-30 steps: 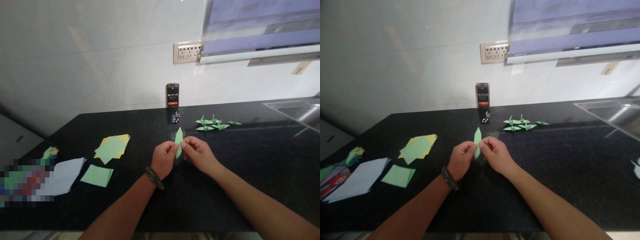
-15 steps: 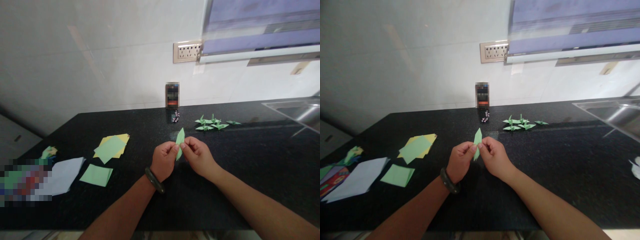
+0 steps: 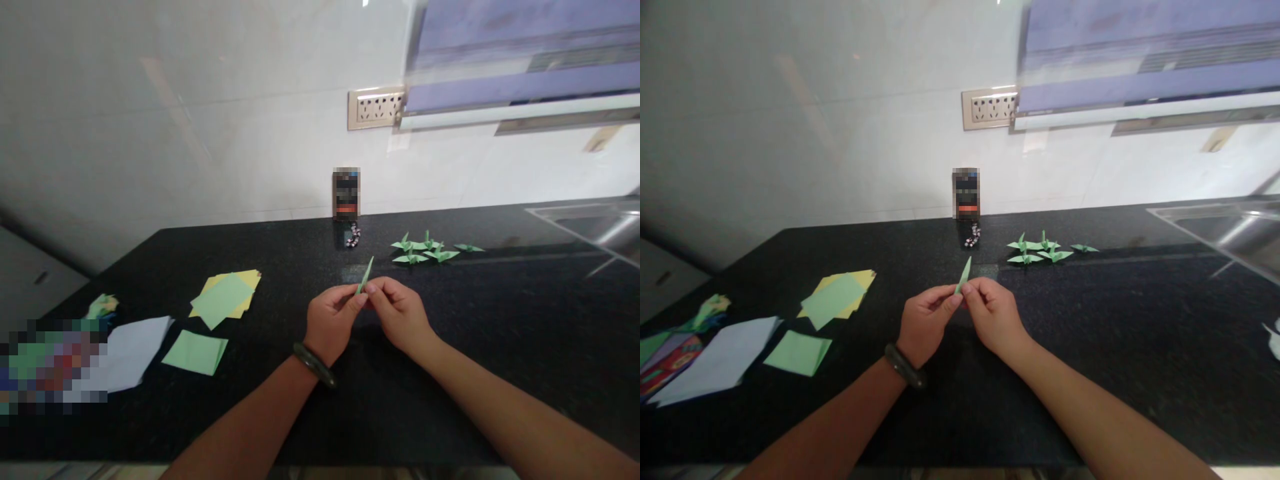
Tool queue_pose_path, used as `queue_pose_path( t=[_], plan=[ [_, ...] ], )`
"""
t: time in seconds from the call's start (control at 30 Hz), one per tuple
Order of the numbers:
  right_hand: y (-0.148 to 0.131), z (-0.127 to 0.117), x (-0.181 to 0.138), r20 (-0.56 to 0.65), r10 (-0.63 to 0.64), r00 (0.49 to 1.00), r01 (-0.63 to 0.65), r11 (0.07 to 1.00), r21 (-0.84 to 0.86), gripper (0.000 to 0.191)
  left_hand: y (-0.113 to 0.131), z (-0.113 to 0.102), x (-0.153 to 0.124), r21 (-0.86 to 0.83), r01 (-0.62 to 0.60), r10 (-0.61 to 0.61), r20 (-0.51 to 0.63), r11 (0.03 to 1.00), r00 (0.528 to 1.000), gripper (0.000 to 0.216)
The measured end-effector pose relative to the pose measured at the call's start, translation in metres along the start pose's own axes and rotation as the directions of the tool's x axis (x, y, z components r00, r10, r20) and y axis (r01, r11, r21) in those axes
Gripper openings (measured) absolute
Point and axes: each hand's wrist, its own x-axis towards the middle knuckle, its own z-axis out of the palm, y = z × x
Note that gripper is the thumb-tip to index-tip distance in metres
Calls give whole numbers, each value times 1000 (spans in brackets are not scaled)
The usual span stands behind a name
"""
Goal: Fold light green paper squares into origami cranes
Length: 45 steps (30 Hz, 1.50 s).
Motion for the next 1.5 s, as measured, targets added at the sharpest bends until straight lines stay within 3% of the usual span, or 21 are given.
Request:
queue_pose_path(
  t=[0.13, 0.2, 0.27, 0.33, 0.5, 0.77, 0.93, 1.1, 1.33, 1.5],
  plan=[
    [1, 2, 2, 11, 21, 1000, -22, 996, 92, 13, -3, 2, 4, -346, 216, -224, 16, 913, 974, 17],
    [2, 3, 4, -18, 116, 993, -109, 968, 227, 16, -1, 2, 5, -516, 288, -271, 110, 807, 956, 16],
    [1, 2, 7, 16, 189, 982, -183, 923, 339, 21, 2, 3, 5, -584, 351, -255, 243, 732, 936, 15],
    [-2, -1, 10, 84, 209, 974, -225, 900, 374, 19, 5, 3, 4, -586, 361, -236, 282, 725, 930, 15],
    [-7, -8, 11, 135, 221, 966, -255, 901, 351, 14, 5, 2, 3, -522, 339, -288, 179, 782, 941, 23],
    [-3, -8, 11, 232, 240, 943, -320, 845, 429, 13, 7, -1, 3, -424, 331, -294, 153, 843, 944, 25],
    [1, -7, 10, 255, 256, 933, -355, 781, 514, 10, 10, -2, 3, -371, 279, -249, 128, 886, 960, 20],
    [3, -7, 10, 248, 222, 943, -323, 789, 522, 10, 11, -2, 3, -349, 247, -219, 119, 904, 969, 10],
    [-3, -12, 13, 209, 107, 972, -187, 892, 412, 2, 5, -1, 3, -449, 314, -267, 165, 837, 949, 11],
    [-3, -16, 15, 175, 28, 984, -91, 928, 360, 3, 9, -6, 4, -502, 502, -400, 303, 705, 865, 22]
  ],
)
